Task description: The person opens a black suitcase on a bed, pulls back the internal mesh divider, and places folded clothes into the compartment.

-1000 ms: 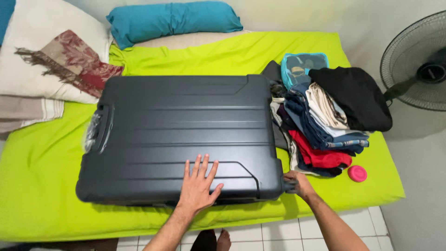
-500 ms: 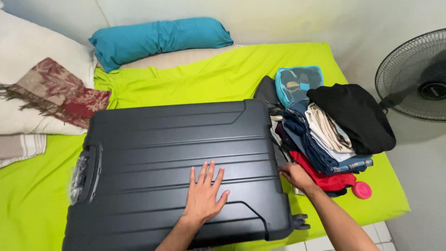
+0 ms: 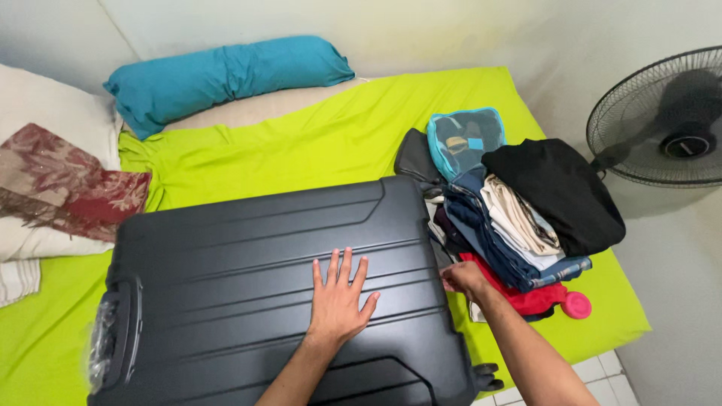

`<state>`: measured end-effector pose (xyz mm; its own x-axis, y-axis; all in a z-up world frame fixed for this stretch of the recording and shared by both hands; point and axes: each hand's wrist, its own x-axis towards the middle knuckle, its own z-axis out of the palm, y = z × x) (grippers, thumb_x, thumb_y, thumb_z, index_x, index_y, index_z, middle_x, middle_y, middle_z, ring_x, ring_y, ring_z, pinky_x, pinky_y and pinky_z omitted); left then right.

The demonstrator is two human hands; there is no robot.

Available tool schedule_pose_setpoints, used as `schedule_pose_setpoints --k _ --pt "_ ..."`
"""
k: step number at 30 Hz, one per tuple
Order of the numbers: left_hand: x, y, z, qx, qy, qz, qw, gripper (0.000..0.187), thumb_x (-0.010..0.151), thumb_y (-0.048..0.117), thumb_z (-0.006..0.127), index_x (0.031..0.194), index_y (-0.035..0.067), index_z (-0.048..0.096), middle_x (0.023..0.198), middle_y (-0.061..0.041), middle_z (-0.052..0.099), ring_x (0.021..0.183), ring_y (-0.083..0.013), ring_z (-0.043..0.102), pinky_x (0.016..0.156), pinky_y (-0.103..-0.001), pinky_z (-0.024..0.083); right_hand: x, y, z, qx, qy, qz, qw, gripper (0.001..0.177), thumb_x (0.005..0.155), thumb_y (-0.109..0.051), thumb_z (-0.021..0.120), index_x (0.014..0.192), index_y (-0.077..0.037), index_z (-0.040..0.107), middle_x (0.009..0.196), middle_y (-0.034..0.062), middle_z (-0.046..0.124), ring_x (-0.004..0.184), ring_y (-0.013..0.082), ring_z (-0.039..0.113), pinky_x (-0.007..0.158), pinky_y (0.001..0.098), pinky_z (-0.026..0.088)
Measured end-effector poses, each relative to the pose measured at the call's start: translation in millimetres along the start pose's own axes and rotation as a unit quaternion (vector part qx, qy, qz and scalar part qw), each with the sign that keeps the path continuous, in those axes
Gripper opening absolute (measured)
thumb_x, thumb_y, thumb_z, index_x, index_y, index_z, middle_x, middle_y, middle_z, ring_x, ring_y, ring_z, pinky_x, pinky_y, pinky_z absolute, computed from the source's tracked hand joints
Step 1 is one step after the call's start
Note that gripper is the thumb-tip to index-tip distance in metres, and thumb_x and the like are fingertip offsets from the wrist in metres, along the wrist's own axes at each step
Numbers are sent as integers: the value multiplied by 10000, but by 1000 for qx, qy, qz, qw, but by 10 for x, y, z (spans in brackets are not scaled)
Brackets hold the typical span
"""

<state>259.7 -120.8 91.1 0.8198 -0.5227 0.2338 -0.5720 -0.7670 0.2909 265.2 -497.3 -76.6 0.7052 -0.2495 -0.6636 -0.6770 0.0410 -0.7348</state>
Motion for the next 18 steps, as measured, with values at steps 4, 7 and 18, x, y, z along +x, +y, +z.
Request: schedule_pose_setpoints --k 4,7,18 --pt "210 24 53 -4 1 -4 1000 730 925 545 519 1493 94 439 1556 -263 348 1450 -465 268 1111 -718 146 172 -130 -18 90 -19 81 992 140 885 14 613 976 70 703 756 146 683 589 220 649 529 325 524" --pt "354 59 98 -7 -5 -11 1000 730 933 550 531 1492 88 445 1556 -267 347 1452 -470 260 1124 -719 144 371 -245 22 140 -21 89 986 177 873 21 588 1023 51 677 792 145 682 612 217 654 545 320 534" --pt "657 239 204 -16 30 -50 998 698 878 505 618 1408 63 511 1515 -280 382 1419 -505 277 1085 -766 154 1152 -863 185 234 -60 96 966 111 910 -106 630 990 -37 660 839 96 697 688 182 685 600 284 541"
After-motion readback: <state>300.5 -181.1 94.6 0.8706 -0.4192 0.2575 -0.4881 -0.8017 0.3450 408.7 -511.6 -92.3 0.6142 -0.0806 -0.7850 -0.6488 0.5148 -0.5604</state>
